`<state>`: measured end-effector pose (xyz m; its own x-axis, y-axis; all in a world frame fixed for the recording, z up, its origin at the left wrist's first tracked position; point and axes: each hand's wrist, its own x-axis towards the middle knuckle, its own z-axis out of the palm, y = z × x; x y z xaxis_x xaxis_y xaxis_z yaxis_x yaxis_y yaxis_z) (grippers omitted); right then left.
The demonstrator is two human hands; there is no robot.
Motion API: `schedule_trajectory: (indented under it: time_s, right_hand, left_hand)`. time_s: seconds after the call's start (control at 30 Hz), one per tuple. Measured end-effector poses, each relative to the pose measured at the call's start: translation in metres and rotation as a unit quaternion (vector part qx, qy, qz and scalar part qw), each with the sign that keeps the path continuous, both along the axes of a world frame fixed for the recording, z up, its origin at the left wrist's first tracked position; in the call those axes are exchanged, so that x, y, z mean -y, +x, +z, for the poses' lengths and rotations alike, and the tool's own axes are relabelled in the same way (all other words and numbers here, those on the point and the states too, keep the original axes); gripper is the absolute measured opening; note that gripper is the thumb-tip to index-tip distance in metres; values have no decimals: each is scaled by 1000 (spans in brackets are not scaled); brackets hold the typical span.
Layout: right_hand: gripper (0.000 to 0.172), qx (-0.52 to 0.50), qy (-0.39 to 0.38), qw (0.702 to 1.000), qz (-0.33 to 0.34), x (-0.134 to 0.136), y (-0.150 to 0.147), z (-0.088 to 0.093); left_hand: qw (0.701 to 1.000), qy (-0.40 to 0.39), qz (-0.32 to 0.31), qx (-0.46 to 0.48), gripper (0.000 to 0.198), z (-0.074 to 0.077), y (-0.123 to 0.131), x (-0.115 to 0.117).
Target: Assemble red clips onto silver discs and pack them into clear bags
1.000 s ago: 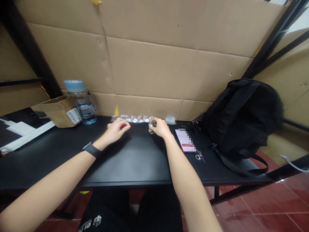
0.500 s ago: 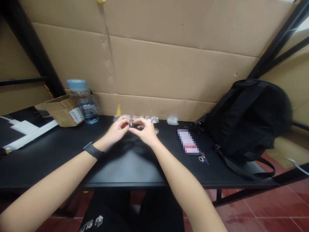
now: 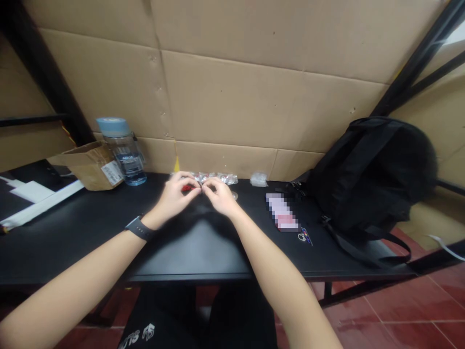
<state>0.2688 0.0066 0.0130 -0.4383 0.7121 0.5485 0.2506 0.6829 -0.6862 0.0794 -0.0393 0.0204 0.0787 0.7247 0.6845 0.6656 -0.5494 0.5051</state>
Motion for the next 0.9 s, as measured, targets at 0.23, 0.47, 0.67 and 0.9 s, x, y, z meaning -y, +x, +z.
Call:
schedule_trajectory:
  time_s: [0.23,0.47,0.67,0.9]
  right_hand:
    - [15,58,79,995,-30,4,6,6]
    - [15,205,96,974,-15,-5,17,-1]
    - [27,347,23,918,-192,-30,53,-3]
    - [42,414,-104,833,-352,-55,112,-16]
  left_hand:
    - [991,-88,-48,-90,27,-5,-1,-3]
    - [965,-163,-60,-196,33,-16,-9,-9]
    - [962,-189,-18,-198,41,-16,-21,-18]
    - [964,-187,-6,-188,36,-14,-21,-17]
